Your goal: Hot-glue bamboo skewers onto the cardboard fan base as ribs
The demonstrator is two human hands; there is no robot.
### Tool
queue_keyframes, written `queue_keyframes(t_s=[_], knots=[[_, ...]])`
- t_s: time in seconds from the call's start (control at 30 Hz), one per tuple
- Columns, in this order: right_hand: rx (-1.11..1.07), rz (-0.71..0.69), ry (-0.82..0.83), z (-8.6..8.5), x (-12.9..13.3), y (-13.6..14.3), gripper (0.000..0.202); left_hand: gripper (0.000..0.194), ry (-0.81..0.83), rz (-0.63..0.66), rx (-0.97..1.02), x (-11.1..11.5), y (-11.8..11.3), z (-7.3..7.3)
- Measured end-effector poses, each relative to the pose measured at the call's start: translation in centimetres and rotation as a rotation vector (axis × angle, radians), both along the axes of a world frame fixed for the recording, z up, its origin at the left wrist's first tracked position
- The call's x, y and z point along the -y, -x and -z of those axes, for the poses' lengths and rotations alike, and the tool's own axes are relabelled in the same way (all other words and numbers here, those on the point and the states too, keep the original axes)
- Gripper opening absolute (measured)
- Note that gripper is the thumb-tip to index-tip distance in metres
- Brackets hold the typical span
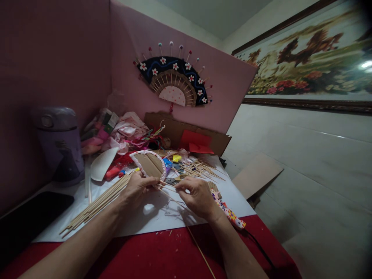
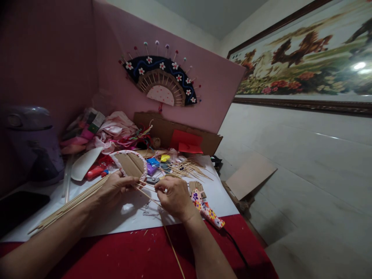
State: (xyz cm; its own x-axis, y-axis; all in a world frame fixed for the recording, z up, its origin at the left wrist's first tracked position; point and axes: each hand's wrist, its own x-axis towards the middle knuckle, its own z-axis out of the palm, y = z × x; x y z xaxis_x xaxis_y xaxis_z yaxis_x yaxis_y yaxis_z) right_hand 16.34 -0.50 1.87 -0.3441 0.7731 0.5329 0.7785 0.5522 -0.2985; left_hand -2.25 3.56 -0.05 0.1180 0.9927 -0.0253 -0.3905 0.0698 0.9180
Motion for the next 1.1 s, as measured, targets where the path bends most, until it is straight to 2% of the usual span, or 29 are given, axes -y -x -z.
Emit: queue_keyframes(t_s=[0.13, 0.2, 0.3, 0.37, 0.43, 0.5, 0.6, 0.7, 0.87, 1.1], knots=[[-0.088, -0.025, 0.011, -0.3, 0.0, -0.4, 0.015, 0.028, -0.022, 0.002, 0.012, -0.1, 0.1, 0.0], [-0.217, 0.009, -0.012, -0.7, -0.3, -1.0, 0.019, 0.028, -0.005, -0.015, 0.006, -0.3, 0.4, -0.1], [-0.583, 0.129, -0.057, -1.4, -1.0, -2.4, 0.034, 0.022, 0.017, -0.03, 0.017, -0.6, 0.8, -0.3], [-0.891, 0.204, -0.025, -1.7, -1.7, -3.3, 0.041, 0.016, 0.008, -0.026, 0.059, -0.8, 1.1, -0.6], [-1.148, 0.218, 0.087, -1.7, -2.2, -3.8, 0.042, 0.015, 0.026, -0.032, 0.119, -0.8, 1.3, -0.9], [-1.282, 0.16, 0.25, -1.4, -2.6, -4.0, 0.037, 0.015, 0.071, -0.053, 0.162, -0.8, 1.5, -1.2], [-1.259, 0.036, 0.492, -0.9, -2.6, -3.4, 0.028, 0.017, 0.106, -0.082, 0.208, -0.9, 1.7, -1.5], [-1.165, -0.072, 0.641, -0.7, -2.2, -2.4, 0.03, 0.019, 0.109, -0.086, 0.242, -0.9, 1.9, -1.6], [-1.154, -0.218, 0.623, -0.5, -1.8, -1.6, 0.029, 0.018, 0.127, -0.079, 0.251, -1.0, 1.9, -1.4], [-1.163, -0.232, 0.581, 0.1, -2.4, -1.9, 0.027, 0.017, 0.146, -0.08, 0.286, -1.4, 1.9, -0.7]])
